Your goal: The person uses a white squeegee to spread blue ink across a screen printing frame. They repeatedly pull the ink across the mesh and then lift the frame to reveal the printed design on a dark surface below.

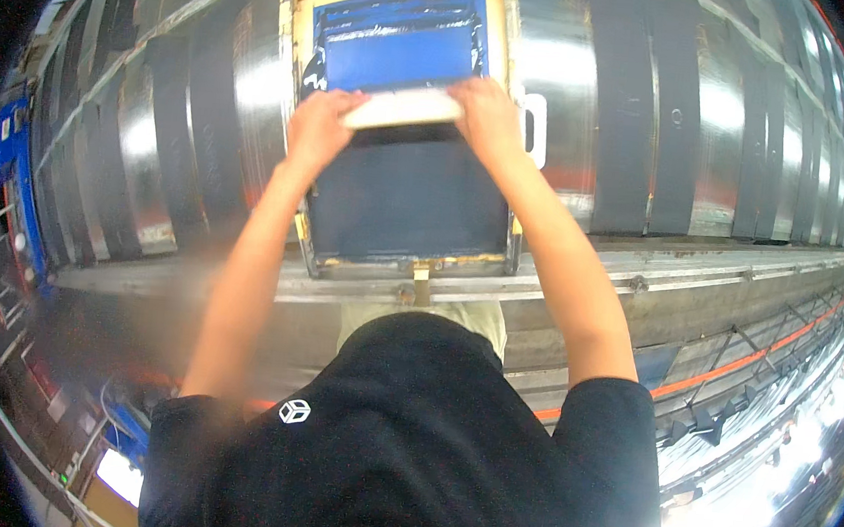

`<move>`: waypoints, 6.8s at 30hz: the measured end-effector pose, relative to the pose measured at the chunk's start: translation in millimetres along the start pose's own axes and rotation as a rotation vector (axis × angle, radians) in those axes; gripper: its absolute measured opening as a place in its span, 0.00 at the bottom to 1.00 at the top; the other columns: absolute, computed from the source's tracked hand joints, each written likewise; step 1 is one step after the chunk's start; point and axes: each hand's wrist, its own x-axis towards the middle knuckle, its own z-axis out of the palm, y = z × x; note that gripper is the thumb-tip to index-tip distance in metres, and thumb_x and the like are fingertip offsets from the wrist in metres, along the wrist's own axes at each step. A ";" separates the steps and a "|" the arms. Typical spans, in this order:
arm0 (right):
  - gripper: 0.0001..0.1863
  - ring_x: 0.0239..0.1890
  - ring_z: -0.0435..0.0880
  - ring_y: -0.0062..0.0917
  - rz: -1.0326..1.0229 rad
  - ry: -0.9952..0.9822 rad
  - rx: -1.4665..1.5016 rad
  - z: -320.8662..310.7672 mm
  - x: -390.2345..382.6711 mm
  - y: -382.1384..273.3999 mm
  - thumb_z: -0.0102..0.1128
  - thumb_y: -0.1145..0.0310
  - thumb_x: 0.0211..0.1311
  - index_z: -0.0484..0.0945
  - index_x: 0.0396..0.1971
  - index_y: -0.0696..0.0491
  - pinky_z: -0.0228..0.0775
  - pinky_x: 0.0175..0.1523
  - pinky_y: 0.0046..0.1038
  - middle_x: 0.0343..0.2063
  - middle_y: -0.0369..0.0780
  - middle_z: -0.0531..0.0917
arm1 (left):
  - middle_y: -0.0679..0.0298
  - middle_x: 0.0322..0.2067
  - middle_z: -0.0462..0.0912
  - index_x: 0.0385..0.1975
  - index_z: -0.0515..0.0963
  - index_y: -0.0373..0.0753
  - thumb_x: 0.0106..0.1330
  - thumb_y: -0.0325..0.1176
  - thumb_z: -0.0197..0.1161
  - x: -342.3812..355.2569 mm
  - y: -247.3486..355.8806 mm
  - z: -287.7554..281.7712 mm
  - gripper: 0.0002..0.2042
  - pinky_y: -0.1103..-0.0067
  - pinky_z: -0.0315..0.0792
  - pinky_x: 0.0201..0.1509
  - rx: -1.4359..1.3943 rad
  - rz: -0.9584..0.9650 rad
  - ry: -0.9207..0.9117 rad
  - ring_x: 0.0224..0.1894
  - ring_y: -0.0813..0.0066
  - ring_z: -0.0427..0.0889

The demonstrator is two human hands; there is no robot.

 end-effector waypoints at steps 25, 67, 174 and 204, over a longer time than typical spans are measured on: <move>0.19 0.50 0.82 0.41 -0.064 -0.038 -0.053 -28.8 151.5 38.3 0.74 0.70 0.47 0.88 0.43 0.51 0.75 0.58 0.40 0.42 0.42 0.86 | 0.62 0.40 0.90 0.46 0.88 0.56 0.60 0.32 0.66 124.1 -29.9 -51.0 0.15 0.64 0.80 0.49 -0.029 -0.053 0.045 0.44 0.58 0.87; 0.15 0.43 0.84 0.46 -0.104 0.029 -0.367 -21.9 183.6 57.8 0.74 0.61 0.44 0.90 0.36 0.49 0.75 0.50 0.46 0.34 0.46 0.87 | 0.67 0.37 0.90 0.49 0.87 0.66 0.58 0.45 0.69 152.1 -53.4 -39.5 0.17 0.64 0.65 0.54 0.322 0.091 0.191 0.39 0.65 0.87; 0.15 0.25 0.65 0.15 0.711 0.219 1.611 197.8 71.3 -308.6 0.53 0.76 0.74 0.77 0.58 0.55 0.63 0.32 0.23 0.27 0.36 0.74 | 0.54 0.50 0.82 0.49 0.80 0.35 0.61 0.31 0.68 -307.9 -294.9 -161.9 0.16 0.61 0.71 0.58 0.241 -0.221 -0.253 0.52 0.51 0.80; 0.14 0.45 0.87 0.29 0.691 0.271 1.569 202.2 69.7 -310.2 0.56 0.76 0.73 0.79 0.55 0.53 0.78 0.48 0.31 0.51 0.41 0.86 | 0.54 0.48 0.83 0.47 0.79 0.38 0.62 0.37 0.68 -299.1 -299.2 -165.8 0.17 0.59 0.71 0.58 0.196 -0.295 -0.299 0.51 0.50 0.80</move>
